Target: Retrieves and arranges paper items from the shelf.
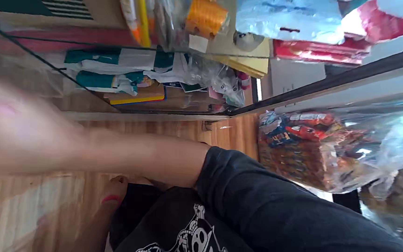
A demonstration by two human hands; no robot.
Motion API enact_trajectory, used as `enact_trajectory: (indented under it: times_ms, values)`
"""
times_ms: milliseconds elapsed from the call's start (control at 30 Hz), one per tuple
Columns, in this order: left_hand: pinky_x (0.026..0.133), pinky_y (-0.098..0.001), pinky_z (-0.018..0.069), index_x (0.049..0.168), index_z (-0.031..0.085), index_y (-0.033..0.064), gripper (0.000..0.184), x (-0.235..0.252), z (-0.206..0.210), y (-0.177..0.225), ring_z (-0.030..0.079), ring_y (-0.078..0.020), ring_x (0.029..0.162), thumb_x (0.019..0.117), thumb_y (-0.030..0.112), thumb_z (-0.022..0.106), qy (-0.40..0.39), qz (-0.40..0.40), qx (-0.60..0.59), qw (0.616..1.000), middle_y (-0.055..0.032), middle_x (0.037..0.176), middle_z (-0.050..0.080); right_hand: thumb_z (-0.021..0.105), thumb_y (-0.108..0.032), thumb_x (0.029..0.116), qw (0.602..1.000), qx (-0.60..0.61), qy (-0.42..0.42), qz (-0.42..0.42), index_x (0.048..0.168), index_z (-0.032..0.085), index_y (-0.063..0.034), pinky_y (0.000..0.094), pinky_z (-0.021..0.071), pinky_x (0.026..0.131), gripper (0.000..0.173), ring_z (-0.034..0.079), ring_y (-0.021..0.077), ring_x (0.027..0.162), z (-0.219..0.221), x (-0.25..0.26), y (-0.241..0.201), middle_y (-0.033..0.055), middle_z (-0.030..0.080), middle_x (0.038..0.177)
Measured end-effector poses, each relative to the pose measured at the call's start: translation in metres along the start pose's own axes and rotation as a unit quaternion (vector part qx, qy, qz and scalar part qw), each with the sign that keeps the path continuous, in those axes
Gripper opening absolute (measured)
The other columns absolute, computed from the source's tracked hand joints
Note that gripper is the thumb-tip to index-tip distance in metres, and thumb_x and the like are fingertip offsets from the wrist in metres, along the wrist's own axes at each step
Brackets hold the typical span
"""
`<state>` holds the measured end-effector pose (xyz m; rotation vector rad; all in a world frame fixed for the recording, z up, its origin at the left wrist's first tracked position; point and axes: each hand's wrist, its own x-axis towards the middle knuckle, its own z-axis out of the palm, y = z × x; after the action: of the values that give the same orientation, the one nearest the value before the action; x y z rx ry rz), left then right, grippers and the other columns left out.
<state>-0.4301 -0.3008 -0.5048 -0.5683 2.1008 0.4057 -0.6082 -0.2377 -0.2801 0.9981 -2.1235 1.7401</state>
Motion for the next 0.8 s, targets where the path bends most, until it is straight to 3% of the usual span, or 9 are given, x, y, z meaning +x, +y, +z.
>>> enact_trajectory:
  times_ms: [100,167,233,300,467,533,633,733,800]
  values:
    - [0.109,-0.0635,0.0410,0.131,0.066,0.0014,0.042,0.027,-0.003,0.005,0.058,-0.0428,0.129,0.1101,0.031,0.043,0.007,0.034,0.007,0.999,-0.0263,0.132,0.064,0.069,0.010,0.0870,0.995,0.023,-0.090,0.041,0.125,0.070,0.0049,0.0328,0.0547,0.101,0.038,0.065,0.0241,0.120,-0.029,-0.092,0.051,0.0213,0.060,0.140]
    - [0.110,-0.0640,0.0402,0.135,0.064,0.0030,0.042,0.041,-0.007,0.010,0.057,-0.0420,0.131,0.1099,0.030,0.043,-0.001,0.046,0.021,0.999,-0.0249,0.136,0.063,0.059,0.004,0.0970,0.963,-0.010,-0.181,0.199,0.131,0.068,-0.0001,0.0371,0.0524,0.105,0.036,0.062,0.0263,0.127,-0.067,-0.167,0.092,0.0176,0.054,0.150]
    - [0.114,-0.0607,0.0384,0.142,0.059,0.0040,0.042,0.049,-0.015,0.027,0.053,-0.0395,0.136,0.1088,0.026,0.046,-0.002,0.070,0.022,0.997,-0.0226,0.144,0.058,0.053,-0.005,0.1029,0.897,-0.074,-0.239,0.363,0.137,0.065,-0.0067,0.0425,0.0467,0.113,0.036,0.055,0.0261,0.136,-0.115,-0.224,0.119,0.0118,0.053,0.153]
    - [0.116,-0.0568,0.0382,0.144,0.056,0.0029,0.042,0.051,-0.026,0.060,0.052,-0.0377,0.137,0.1083,0.022,0.046,-0.001,0.116,0.001,0.993,-0.0226,0.146,0.056,0.052,-0.006,0.1030,0.855,-0.129,-0.200,0.462,0.136,0.066,-0.0077,0.0475,0.0454,0.114,0.036,0.056,0.0289,0.136,-0.157,-0.270,0.141,0.0134,0.056,0.150]
    - [0.111,-0.0555,0.0423,0.144,0.056,0.0044,0.040,0.051,-0.061,0.178,0.056,-0.0355,0.132,0.1103,0.024,0.046,0.017,0.217,-0.107,0.970,-0.0198,0.142,0.059,0.052,-0.006,0.1029,0.801,-0.204,-0.076,0.558,0.133,0.066,-0.0031,0.0550,0.0453,0.111,0.033,0.056,0.0376,0.134,-0.215,-0.321,0.156,0.0207,0.058,0.144]
    - [0.109,-0.0477,0.0474,0.147,0.051,0.0031,0.045,0.069,-0.063,0.213,0.059,-0.0291,0.130,0.1093,0.027,0.049,0.012,0.233,-0.286,0.929,-0.0175,0.144,0.058,0.052,-0.006,0.1025,0.805,-0.229,-0.083,0.540,0.129,0.068,-0.0021,0.0541,0.0469,0.109,0.031,0.059,0.0370,0.129,-0.217,-0.328,0.152,0.0210,0.063,0.137]
    - [0.099,-0.0417,0.0533,0.151,0.040,0.0025,0.047,0.077,-0.070,0.257,0.059,-0.0276,0.126,0.1092,0.025,0.046,-0.038,0.149,-0.543,0.826,-0.0183,0.149,0.049,0.053,-0.004,0.1005,0.819,-0.267,-0.116,0.495,0.122,0.073,-0.0023,0.0523,0.0489,0.107,0.029,0.063,0.0364,0.124,-0.218,-0.336,0.142,0.0200,0.068,0.129]
    - [0.090,-0.0423,0.0569,0.153,0.031,0.0076,0.057,0.077,-0.083,0.278,0.062,-0.0303,0.117,0.1055,0.033,0.049,-0.035,0.036,-0.698,0.714,-0.0209,0.145,0.048,0.052,-0.004,0.1006,0.810,-0.284,-0.124,0.497,0.122,0.072,-0.0023,0.0527,0.0490,0.107,0.030,0.063,0.0370,0.123,-0.225,-0.340,0.136,0.0203,0.068,0.128]
    - [0.089,-0.0441,0.0571,0.155,0.028,0.0118,0.064,0.071,-0.094,0.285,0.060,-0.0330,0.119,0.1020,0.033,0.055,-0.017,-0.011,-0.740,0.672,-0.0215,0.148,0.044,0.053,-0.004,0.1000,0.806,-0.294,-0.119,0.499,0.122,0.073,-0.0019,0.0529,0.0491,0.106,0.030,0.063,0.0379,0.123,-0.228,-0.342,0.135,0.0210,0.068,0.127]
